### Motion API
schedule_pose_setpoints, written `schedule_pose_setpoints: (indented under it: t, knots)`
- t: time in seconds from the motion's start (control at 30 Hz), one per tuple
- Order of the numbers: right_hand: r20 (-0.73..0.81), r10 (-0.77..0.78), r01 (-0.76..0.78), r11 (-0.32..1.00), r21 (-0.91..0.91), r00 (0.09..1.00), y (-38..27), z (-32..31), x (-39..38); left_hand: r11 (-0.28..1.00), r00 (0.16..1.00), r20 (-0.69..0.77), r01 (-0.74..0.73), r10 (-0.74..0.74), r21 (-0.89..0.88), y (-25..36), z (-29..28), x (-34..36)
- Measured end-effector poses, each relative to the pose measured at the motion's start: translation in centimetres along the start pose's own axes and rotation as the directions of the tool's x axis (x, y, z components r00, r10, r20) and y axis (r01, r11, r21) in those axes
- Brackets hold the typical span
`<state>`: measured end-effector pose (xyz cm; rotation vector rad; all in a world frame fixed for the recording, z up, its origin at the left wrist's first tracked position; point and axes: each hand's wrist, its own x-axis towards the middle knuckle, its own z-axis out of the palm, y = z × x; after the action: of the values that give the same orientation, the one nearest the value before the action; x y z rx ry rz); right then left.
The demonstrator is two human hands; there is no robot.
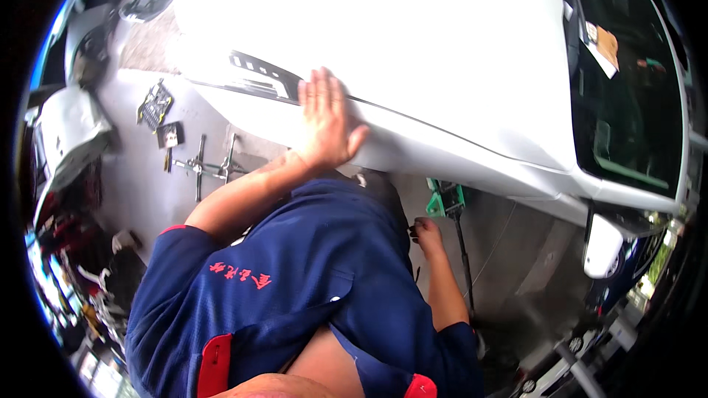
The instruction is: The person loosens screws near a car headlight using a socket driver, adjusts the headlight and fender by hand, closes the car hood, and presses along the fender and headlight edges to align the panels.
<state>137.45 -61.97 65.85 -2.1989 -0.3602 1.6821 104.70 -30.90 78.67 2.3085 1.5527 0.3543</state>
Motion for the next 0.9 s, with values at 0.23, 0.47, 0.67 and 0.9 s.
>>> schedule_pose_setpoints:
  t: [0.23, 0.47, 0.67, 0.9]
  knots:
    - [0.203, -0.148, 0.233, 0.833, -0.502, 0.968, -6.2, -8.5, 2.7, 0.579, 0.777, -0.260, -0.609, 0.573, -0.542, 7.9, -1.0, 0.0]
    - [0.525, -0.321, 0.592, 0.627, -0.506, 0.788, -23.8, -4.3, -7.3, 0.907, 0.933, -0.118, 0.359, -0.340, 0.219, -0.4, 0.0, 0.6]
    - [0.546, -0.820, 0.975, 0.062, -0.212, 0.171, -36.3, 5.7, -9.4, 0.710, 0.809, 0.433, 0.028, 0.397, -0.704, 3.7, -3.9, -2.8]
    - [0.708, -0.705, 0.815, -0.386, -0.432, 0.042, -43.1, 19.5, -3.7, 0.792, 0.977, -0.142, 0.040, -0.159, -0.609, -4.2, 0.1, -10.5]
